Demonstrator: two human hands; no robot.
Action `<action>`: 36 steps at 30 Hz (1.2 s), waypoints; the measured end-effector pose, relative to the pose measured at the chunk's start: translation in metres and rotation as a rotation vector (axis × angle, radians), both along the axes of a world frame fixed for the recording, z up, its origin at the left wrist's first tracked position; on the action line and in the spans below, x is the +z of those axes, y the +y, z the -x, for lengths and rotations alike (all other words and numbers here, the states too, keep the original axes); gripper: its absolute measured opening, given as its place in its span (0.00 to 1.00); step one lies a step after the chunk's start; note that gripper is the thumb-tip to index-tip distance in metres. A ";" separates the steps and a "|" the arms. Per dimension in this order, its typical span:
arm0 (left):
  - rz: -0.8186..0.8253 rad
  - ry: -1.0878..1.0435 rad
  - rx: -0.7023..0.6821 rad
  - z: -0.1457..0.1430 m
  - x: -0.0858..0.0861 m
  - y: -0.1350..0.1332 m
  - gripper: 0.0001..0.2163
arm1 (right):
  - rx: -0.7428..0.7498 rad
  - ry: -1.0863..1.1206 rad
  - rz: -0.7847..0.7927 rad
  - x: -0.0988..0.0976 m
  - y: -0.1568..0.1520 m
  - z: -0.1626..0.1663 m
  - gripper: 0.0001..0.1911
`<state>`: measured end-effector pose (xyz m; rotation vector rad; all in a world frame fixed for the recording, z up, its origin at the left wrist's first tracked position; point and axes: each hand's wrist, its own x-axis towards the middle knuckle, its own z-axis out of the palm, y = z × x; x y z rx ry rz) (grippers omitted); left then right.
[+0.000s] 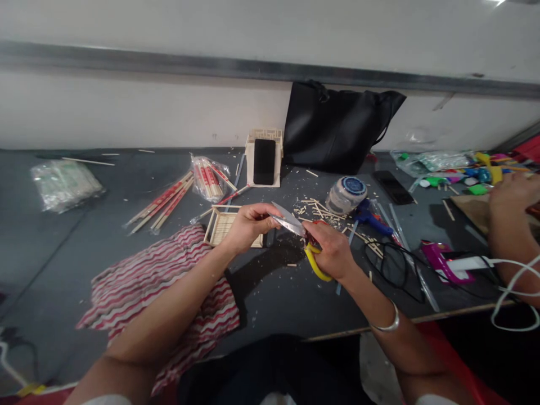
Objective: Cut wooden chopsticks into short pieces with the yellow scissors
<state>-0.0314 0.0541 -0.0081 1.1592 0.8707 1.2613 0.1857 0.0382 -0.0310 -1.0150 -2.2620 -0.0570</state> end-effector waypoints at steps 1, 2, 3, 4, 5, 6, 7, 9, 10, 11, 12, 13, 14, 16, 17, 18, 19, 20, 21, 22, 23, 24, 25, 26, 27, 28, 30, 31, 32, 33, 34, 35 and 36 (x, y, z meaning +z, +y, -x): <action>0.005 0.009 0.000 0.000 0.000 0.000 0.16 | -0.005 -0.003 -0.011 -0.001 0.000 0.000 0.16; 0.010 0.017 -0.002 0.000 0.000 0.000 0.16 | -0.011 -0.008 -0.017 -0.002 0.000 0.000 0.15; 0.013 0.023 -0.007 0.000 0.000 0.000 0.17 | -0.017 -0.011 -0.019 -0.003 0.000 0.000 0.16; 0.014 0.026 -0.011 0.000 0.000 0.000 0.18 | -0.024 -0.013 -0.017 -0.004 0.000 0.000 0.16; 0.014 0.026 -0.016 0.000 0.001 0.000 0.19 | -0.028 -0.012 -0.010 -0.004 0.000 -0.001 0.17; 0.013 0.024 -0.022 -0.001 0.001 0.000 0.19 | -0.028 -0.009 -0.001 -0.005 0.000 -0.001 0.18; 0.012 0.020 -0.027 -0.001 0.001 0.000 0.20 | -0.023 -0.001 0.009 -0.005 0.000 0.000 0.19; 0.017 0.011 -0.038 -0.002 0.000 0.001 0.21 | -0.008 0.032 0.023 -0.005 0.001 0.000 0.18; 0.022 0.003 -0.046 -0.002 0.000 0.001 0.22 | -0.004 0.050 0.027 -0.005 0.002 0.001 0.17; 0.026 -0.009 -0.055 -0.003 0.000 0.001 0.22 | -0.002 0.065 0.027 -0.005 0.002 0.001 0.16; 0.029 -0.025 -0.064 -0.003 -0.001 0.002 0.22 | 0.000 0.074 0.026 -0.005 0.003 0.001 0.16; 0.029 -0.042 -0.074 -0.003 -0.001 0.002 0.22 | 0.001 0.076 0.023 -0.005 0.003 0.002 0.16; 0.026 -0.057 -0.083 -0.002 -0.002 0.003 0.22 | 0.003 0.072 0.018 -0.005 0.004 0.002 0.17; 0.012 -0.073 -0.101 -0.001 -0.004 0.003 0.22 | 0.002 0.057 0.002 -0.006 0.005 0.002 0.18; 0.003 -0.071 -0.112 -0.001 -0.004 0.003 0.22 | -0.002 0.048 -0.004 -0.006 0.005 0.001 0.18; -0.005 -0.064 -0.122 0.000 -0.005 0.003 0.21 | -0.007 0.040 -0.003 -0.006 0.006 0.001 0.19; -0.013 -0.056 -0.133 0.000 -0.005 0.003 0.20 | -0.011 0.035 -0.001 -0.006 0.006 0.001 0.19; -0.018 -0.048 -0.144 0.000 -0.005 0.003 0.20 | -0.012 0.033 0.002 -0.006 0.006 0.001 0.19; -0.022 -0.040 -0.152 0.001 -0.005 0.003 0.19 | -0.011 0.031 0.003 -0.006 0.006 0.000 0.20; -0.024 -0.034 -0.157 0.001 -0.005 0.002 0.19 | -0.006 0.030 0.001 -0.005 0.006 0.000 0.19; -0.023 -0.030 -0.160 0.001 -0.004 0.002 0.19 | 0.000 0.029 -0.001 -0.005 0.006 0.000 0.19; -0.020 -0.031 -0.162 0.001 -0.004 0.001 0.20 | 0.008 0.028 -0.004 -0.004 0.005 0.000 0.19; -0.014 -0.033 -0.165 0.001 -0.003 0.001 0.20 | 0.015 0.027 -0.006 -0.003 0.005 0.000 0.19; -0.008 -0.038 -0.169 0.001 -0.003 0.001 0.21 | 0.020 0.026 -0.002 -0.003 0.005 0.001 0.19; -0.002 -0.044 -0.176 0.001 -0.003 0.001 0.21 | 0.022 0.024 0.005 -0.002 0.005 0.001 0.18; 0.003 -0.051 -0.183 0.001 -0.003 0.000 0.20 | 0.022 0.022 0.016 -0.002 0.004 0.001 0.18; 0.006 -0.061 -0.192 0.002 -0.004 0.001 0.20 | 0.017 0.018 0.037 -0.002 0.004 0.001 0.18; 0.007 -0.066 -0.194 0.002 -0.004 0.001 0.19 | 0.015 0.015 0.051 -0.001 0.004 0.001 0.17; 0.008 -0.070 -0.195 0.002 -0.005 0.001 0.19 | 0.013 0.014 0.064 -0.001 0.004 0.000 0.18; 0.008 -0.072 -0.196 0.002 -0.005 0.001 0.19 | 0.014 0.015 0.074 -0.002 0.004 0.000 0.18; 0.008 -0.074 -0.197 0.003 -0.006 0.001 0.18 | 0.018 0.017 0.082 -0.002 0.004 0.000 0.18; 0.009 -0.075 -0.200 0.003 -0.006 0.002 0.18 | 0.024 0.018 0.087 -0.002 0.003 0.000 0.19; 0.010 -0.078 -0.203 0.003 -0.006 0.002 0.18 | 0.028 0.018 0.090 -0.001 0.003 0.000 0.19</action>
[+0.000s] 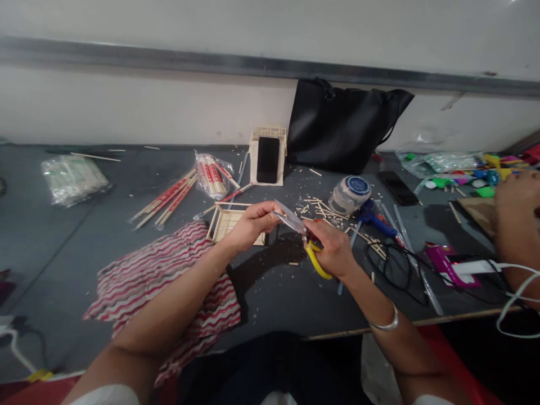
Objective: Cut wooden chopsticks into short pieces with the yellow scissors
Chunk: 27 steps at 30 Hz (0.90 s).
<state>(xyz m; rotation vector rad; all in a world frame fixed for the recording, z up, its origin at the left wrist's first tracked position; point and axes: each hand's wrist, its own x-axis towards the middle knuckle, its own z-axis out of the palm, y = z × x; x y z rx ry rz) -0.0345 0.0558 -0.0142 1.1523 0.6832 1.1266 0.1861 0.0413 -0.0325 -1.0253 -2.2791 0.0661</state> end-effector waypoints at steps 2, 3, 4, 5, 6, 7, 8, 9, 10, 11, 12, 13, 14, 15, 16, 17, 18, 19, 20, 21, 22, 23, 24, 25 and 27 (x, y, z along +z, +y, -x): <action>0.006 -0.008 -0.006 0.000 0.000 0.000 0.17 | -0.002 -0.009 -0.006 0.000 -0.001 0.000 0.19; 0.010 -0.014 -0.007 0.000 0.001 0.000 0.17 | -0.009 -0.019 -0.010 0.000 -0.001 0.000 0.18; 0.014 -0.020 -0.009 0.000 0.001 0.000 0.17 | -0.018 -0.031 -0.014 0.000 -0.002 0.000 0.18; 0.018 -0.025 -0.009 0.000 0.002 0.000 0.17 | -0.025 -0.040 -0.018 0.000 -0.002 0.000 0.17; 0.020 -0.029 -0.007 -0.001 0.002 -0.001 0.17 | -0.029 -0.047 -0.023 0.000 -0.003 0.000 0.16; 0.022 -0.033 -0.004 -0.001 0.003 -0.001 0.17 | -0.030 -0.052 -0.026 0.000 -0.003 0.000 0.16; 0.021 -0.036 0.000 -0.001 0.004 -0.001 0.17 | -0.031 -0.055 -0.028 0.000 -0.003 0.000 0.16; 0.019 -0.039 0.004 -0.002 0.004 -0.002 0.18 | -0.036 -0.059 -0.031 0.000 -0.004 0.000 0.16; 0.016 -0.042 0.009 -0.002 0.004 -0.002 0.18 | -0.042 -0.065 -0.035 0.000 -0.004 0.000 0.17; 0.012 -0.044 0.014 -0.003 0.004 -0.003 0.19 | -0.049 -0.072 -0.040 -0.001 -0.004 0.000 0.18; 0.009 -0.041 0.018 -0.003 0.004 -0.003 0.19 | -0.056 -0.076 -0.047 -0.001 -0.004 0.000 0.19; 0.008 -0.035 0.022 -0.003 0.004 -0.003 0.19 | -0.059 -0.077 -0.053 -0.001 -0.004 0.000 0.19; 0.010 -0.025 0.027 -0.004 0.004 -0.004 0.20 | -0.058 -0.073 -0.057 -0.002 -0.005 0.000 0.19; 0.014 -0.017 0.031 -0.004 0.004 -0.004 0.20 | -0.056 -0.064 -0.058 -0.002 -0.005 0.000 0.18; 0.017 -0.010 0.033 -0.004 0.003 -0.004 0.20 | -0.053 -0.052 -0.055 -0.003 -0.005 0.001 0.18; 0.020 -0.006 0.030 -0.004 0.003 -0.004 0.20 | -0.053 -0.038 -0.048 -0.004 -0.005 0.001 0.17; 0.023 -0.003 0.023 -0.004 0.004 -0.004 0.20 | -0.053 -0.018 -0.042 -0.005 -0.005 0.002 0.17; 0.025 -0.004 0.012 -0.004 0.004 -0.004 0.20 | -0.054 0.010 -0.041 -0.007 -0.004 0.002 0.17; 0.028 -0.006 0.002 -0.004 0.005 -0.004 0.20 | -0.057 0.045 -0.046 -0.008 -0.003 0.003 0.16; 0.031 -0.010 -0.008 -0.004 0.005 -0.004 0.20 | -0.057 0.080 -0.057 -0.009 -0.002 0.003 0.16; 0.034 -0.014 -0.015 -0.004 0.006 -0.004 0.20 | -0.055 0.112 -0.069 -0.011 -0.001 0.003 0.17; 0.036 -0.018 -0.017 -0.004 0.006 -0.003 0.20 | -0.055 0.135 -0.077 -0.012 0.001 0.003 0.17; 0.035 -0.022 -0.015 -0.004 0.007 -0.003 0.20 | -0.058 0.145 -0.078 -0.012 0.002 0.002 0.17; 0.033 -0.025 -0.010 -0.004 0.007 -0.003 0.20 | -0.061 0.144 -0.074 -0.012 0.003 0.002 0.17; 0.030 -0.027 0.004 -0.004 0.006 -0.002 0.20 | -0.066 0.128 -0.055 -0.012 0.003 0.002 0.17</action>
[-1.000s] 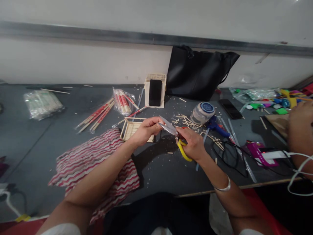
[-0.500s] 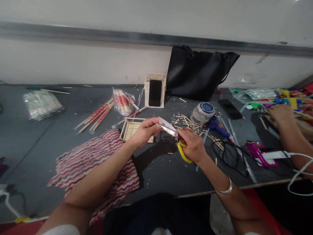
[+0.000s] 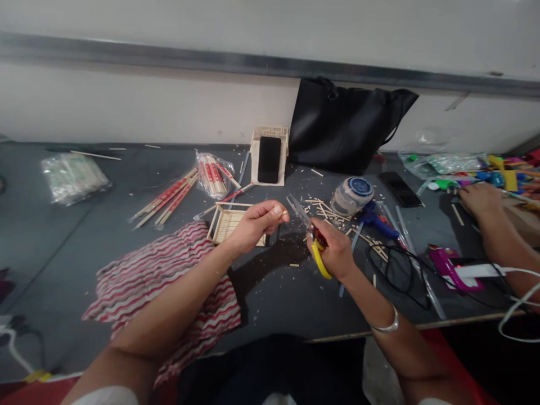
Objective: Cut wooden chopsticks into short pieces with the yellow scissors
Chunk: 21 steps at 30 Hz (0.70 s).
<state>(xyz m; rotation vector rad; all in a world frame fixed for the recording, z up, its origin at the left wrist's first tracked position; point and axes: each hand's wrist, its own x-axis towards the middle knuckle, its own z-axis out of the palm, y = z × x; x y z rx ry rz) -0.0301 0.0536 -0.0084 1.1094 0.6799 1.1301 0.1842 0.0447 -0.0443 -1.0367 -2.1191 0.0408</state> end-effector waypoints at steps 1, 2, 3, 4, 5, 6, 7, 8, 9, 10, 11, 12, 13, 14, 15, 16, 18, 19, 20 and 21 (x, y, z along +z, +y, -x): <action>0.000 0.000 0.009 0.000 -0.001 0.000 0.20 | 0.001 -0.008 0.008 0.001 0.000 0.000 0.17; 0.001 -0.001 0.020 -0.001 -0.001 0.001 0.20 | 0.005 -0.015 0.010 0.001 -0.001 0.000 0.17; 0.003 -0.001 0.032 -0.001 -0.002 0.001 0.21 | 0.009 -0.025 0.009 0.002 -0.001 0.001 0.17; 0.004 0.000 0.043 -0.002 -0.003 0.001 0.21 | 0.009 -0.038 0.011 0.002 -0.002 0.001 0.18; 0.004 0.002 0.055 -0.002 -0.003 0.001 0.21 | 0.005 -0.057 0.016 0.003 -0.002 0.001 0.18; 0.002 0.004 0.066 -0.002 -0.004 0.001 0.21 | 0.000 -0.079 0.024 0.003 -0.003 0.001 0.18; 0.000 0.007 0.074 -0.003 -0.004 0.001 0.21 | -0.007 -0.101 0.036 0.003 -0.003 0.001 0.18; -0.004 0.010 0.081 -0.003 -0.005 0.002 0.20 | -0.013 -0.122 0.048 0.003 -0.003 0.000 0.19; -0.009 0.013 0.085 -0.002 -0.005 0.002 0.20 | -0.018 -0.136 0.056 0.003 -0.003 0.000 0.19; -0.013 0.015 0.089 -0.002 -0.006 0.002 0.19 | -0.021 -0.145 0.056 0.002 -0.003 0.000 0.19; -0.018 0.016 0.091 -0.002 -0.006 0.002 0.19 | -0.023 -0.148 0.050 0.002 -0.003 0.000 0.19; -0.022 0.015 0.089 -0.001 -0.007 0.002 0.18 | -0.024 -0.149 0.039 0.002 -0.003 0.000 0.19; -0.026 0.012 0.086 -0.001 -0.008 0.003 0.18 | -0.024 -0.150 0.028 0.003 -0.004 0.000 0.19; -0.029 0.009 0.084 0.000 -0.008 0.003 0.18 | -0.022 -0.149 0.015 0.003 -0.004 0.000 0.19; -0.033 0.006 0.083 0.000 -0.009 0.003 0.18 | -0.018 -0.148 0.001 0.004 -0.004 0.000 0.18; -0.036 0.001 0.084 0.000 -0.009 0.004 0.18 | -0.017 -0.149 -0.011 0.005 -0.004 0.001 0.18; -0.036 -0.008 0.094 0.000 -0.010 0.004 0.19 | -0.022 -0.155 -0.017 0.006 -0.005 0.001 0.18; -0.031 -0.013 0.098 0.000 -0.010 0.003 0.19 | -0.024 -0.159 -0.008 0.006 -0.005 0.001 0.19; -0.025 -0.018 0.099 0.000 -0.010 0.003 0.20 | -0.025 -0.163 0.005 0.007 -0.006 0.001 0.19; -0.017 -0.021 0.098 -0.001 -0.010 0.003 0.19 | -0.022 -0.163 0.018 0.007 -0.006 0.001 0.19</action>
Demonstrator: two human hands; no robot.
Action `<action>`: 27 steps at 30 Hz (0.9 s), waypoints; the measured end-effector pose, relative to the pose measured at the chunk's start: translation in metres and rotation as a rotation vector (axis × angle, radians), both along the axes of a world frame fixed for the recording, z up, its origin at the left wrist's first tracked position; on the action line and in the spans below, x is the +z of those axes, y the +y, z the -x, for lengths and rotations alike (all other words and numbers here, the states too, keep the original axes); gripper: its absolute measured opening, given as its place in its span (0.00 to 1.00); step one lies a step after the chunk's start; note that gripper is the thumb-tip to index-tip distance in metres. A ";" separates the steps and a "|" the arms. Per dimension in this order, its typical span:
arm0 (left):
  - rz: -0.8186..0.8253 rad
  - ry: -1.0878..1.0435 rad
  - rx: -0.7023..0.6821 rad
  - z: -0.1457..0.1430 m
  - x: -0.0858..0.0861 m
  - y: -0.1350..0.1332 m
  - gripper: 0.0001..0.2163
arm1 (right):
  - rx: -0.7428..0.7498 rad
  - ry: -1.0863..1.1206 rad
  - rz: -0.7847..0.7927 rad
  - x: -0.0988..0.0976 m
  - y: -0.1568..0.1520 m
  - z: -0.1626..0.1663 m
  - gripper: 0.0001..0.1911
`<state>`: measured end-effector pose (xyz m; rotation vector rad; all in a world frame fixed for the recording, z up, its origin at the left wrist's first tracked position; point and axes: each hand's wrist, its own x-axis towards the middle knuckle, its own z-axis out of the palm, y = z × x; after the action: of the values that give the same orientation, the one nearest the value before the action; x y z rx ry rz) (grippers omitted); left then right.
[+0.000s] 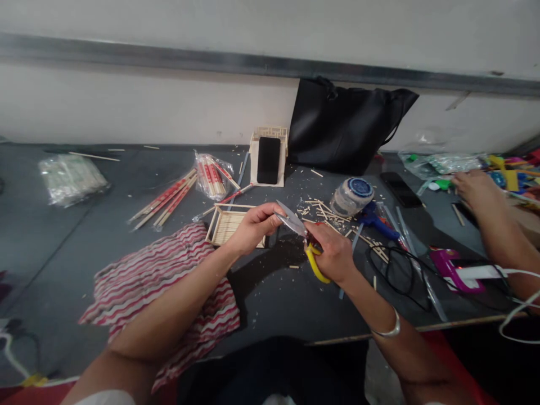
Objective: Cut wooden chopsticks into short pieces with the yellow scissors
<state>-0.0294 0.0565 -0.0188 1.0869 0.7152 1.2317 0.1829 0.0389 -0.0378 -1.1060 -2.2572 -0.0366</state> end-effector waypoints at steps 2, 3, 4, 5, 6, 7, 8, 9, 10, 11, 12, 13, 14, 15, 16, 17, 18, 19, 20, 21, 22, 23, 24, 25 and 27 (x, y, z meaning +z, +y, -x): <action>0.010 0.002 -0.004 -0.001 0.000 -0.001 0.19 | 0.016 0.009 0.015 -0.001 0.000 -0.001 0.19; 0.011 0.007 -0.005 -0.001 0.000 -0.001 0.18 | 0.024 0.014 0.016 -0.001 0.000 -0.001 0.19; 0.009 0.012 -0.004 -0.001 0.001 -0.001 0.18 | 0.030 0.017 0.014 -0.002 0.000 -0.001 0.19; 0.006 0.018 -0.002 -0.001 0.001 -0.001 0.18 | 0.034 0.017 0.014 -0.003 0.000 -0.002 0.20; 0.003 0.024 0.000 -0.001 0.002 -0.002 0.18 | 0.035 0.016 0.016 -0.003 0.000 -0.002 0.20; -0.001 0.032 -0.001 -0.001 0.002 -0.002 0.18 | 0.034 0.014 0.017 -0.003 0.000 -0.002 0.20; -0.004 0.040 0.000 -0.001 0.002 -0.002 0.18 | 0.032 0.012 0.018 -0.003 -0.001 -0.002 0.21; -0.007 0.047 0.000 -0.001 0.003 -0.002 0.18 | 0.029 0.011 0.018 -0.003 -0.001 -0.002 0.21; -0.011 0.051 0.000 -0.001 0.003 -0.002 0.18 | 0.025 0.011 0.012 -0.003 -0.001 -0.001 0.20; -0.016 0.051 0.000 -0.001 0.003 -0.003 0.18 | 0.021 0.013 0.002 -0.003 -0.002 -0.001 0.20; -0.021 0.048 -0.003 -0.001 0.003 -0.003 0.18 | 0.018 0.016 -0.013 -0.002 -0.002 0.000 0.19; -0.022 0.040 -0.007 -0.001 0.003 -0.002 0.18 | 0.014 0.018 -0.030 -0.002 -0.001 0.000 0.18; -0.020 0.030 -0.012 -0.001 0.003 -0.002 0.18 | 0.008 0.019 -0.046 -0.002 -0.001 0.000 0.18; -0.015 0.019 -0.016 -0.002 0.003 -0.002 0.19 | 0.003 0.018 -0.061 -0.001 -0.001 0.001 0.18; -0.007 0.007 -0.020 -0.002 0.003 -0.002 0.19 | -0.003 0.015 -0.072 -0.001 0.000 0.001 0.17; 0.001 -0.004 -0.024 -0.002 0.003 -0.002 0.19 | -0.008 0.012 -0.078 -0.001 0.000 0.002 0.17; 0.008 -0.014 -0.029 -0.002 0.003 -0.002 0.19 | -0.010 0.010 -0.081 -0.001 0.001 0.002 0.17; 0.014 -0.021 -0.034 -0.002 0.002 -0.002 0.19 | -0.008 0.010 -0.081 -0.001 0.001 0.002 0.18; 0.020 -0.027 -0.041 -0.002 0.002 -0.002 0.19 | -0.004 0.012 -0.081 0.000 0.001 0.002 0.18; 0.025 -0.033 -0.046 -0.001 0.001 -0.002 0.18 | 0.001 0.014 -0.080 0.000 0.001 0.002 0.18; 0.028 -0.036 -0.050 -0.001 0.001 -0.002 0.18 | 0.005 0.012 -0.077 0.000 0.001 0.002 0.18; 0.027 -0.038 -0.050 -0.001 0.000 -0.001 0.18 | 0.007 0.007 -0.074 0.000 0.001 0.002 0.18; 0.022 -0.037 -0.047 -0.001 0.000 -0.001 0.18 | 0.006 0.001 -0.073 0.000 0.000 0.002 0.18; 0.017 -0.032 -0.043 -0.001 -0.001 -0.001 0.18 | 0.002 -0.008 -0.071 0.000 0.000 0.002 0.19; 0.008 -0.016 -0.030 -0.001 -0.001 -0.001 0.18 | -0.006 -0.021 -0.067 0.000 0.000 0.002 0.19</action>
<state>-0.0288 0.0553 -0.0200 1.0765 0.6887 1.2105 0.1814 0.0384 -0.0379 -1.0819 -2.2543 -0.1266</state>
